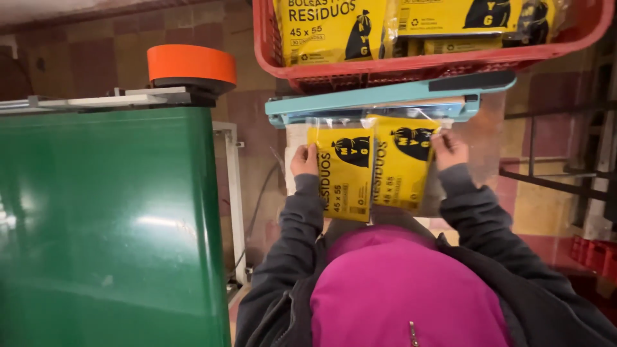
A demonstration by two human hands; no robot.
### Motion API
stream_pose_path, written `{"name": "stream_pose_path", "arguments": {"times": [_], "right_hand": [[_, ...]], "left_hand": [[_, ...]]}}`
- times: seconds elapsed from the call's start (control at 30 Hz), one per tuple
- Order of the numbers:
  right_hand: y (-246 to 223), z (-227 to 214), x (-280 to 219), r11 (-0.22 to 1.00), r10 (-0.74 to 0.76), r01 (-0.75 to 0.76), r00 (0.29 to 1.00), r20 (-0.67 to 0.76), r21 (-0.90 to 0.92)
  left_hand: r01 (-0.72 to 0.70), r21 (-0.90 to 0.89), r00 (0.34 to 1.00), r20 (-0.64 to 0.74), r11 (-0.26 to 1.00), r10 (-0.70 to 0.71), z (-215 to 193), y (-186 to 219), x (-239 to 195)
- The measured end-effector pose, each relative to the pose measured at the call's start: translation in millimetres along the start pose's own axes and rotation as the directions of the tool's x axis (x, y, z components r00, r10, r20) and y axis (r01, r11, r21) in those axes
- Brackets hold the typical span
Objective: Folding black plastic garbage bags and placing them into yellow retail packaging.
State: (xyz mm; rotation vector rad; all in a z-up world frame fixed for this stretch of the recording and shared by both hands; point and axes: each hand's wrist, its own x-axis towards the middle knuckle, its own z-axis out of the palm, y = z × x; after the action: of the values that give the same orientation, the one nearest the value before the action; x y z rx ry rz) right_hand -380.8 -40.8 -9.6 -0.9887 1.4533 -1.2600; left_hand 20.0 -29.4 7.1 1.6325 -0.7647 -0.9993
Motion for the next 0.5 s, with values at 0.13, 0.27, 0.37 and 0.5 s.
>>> {"name": "stream_pose_path", "arguments": {"times": [0.13, 0.27, 0.37, 0.5], "right_hand": [[-31, -17, 20, 0.989, 0.064, -0.053, 0.995, 0.080, -0.139], [-13, -28, 38, 0.985, 0.158, -0.150, 0.982, 0.105, -0.086], [28, -41, 54, 0.996, 0.059, -0.051, 0.992, 0.112, -0.070], [-2, -32, 64, 0.989, 0.045, -0.016, 0.979, 0.196, -0.149]], "left_hand": [[-0.115, 0.545, 0.978, -0.083, 0.831, 0.190, -1, 75, 4], [0.008, 0.660, 0.995, -0.081, 0.751, 0.061, 4, 92, 19], [0.010, 0.724, 0.995, -0.078, 0.690, 0.068, 4, 91, 31], [-0.026, 0.754, 0.990, -0.070, 0.656, 0.120, 7, 78, 44]]}}
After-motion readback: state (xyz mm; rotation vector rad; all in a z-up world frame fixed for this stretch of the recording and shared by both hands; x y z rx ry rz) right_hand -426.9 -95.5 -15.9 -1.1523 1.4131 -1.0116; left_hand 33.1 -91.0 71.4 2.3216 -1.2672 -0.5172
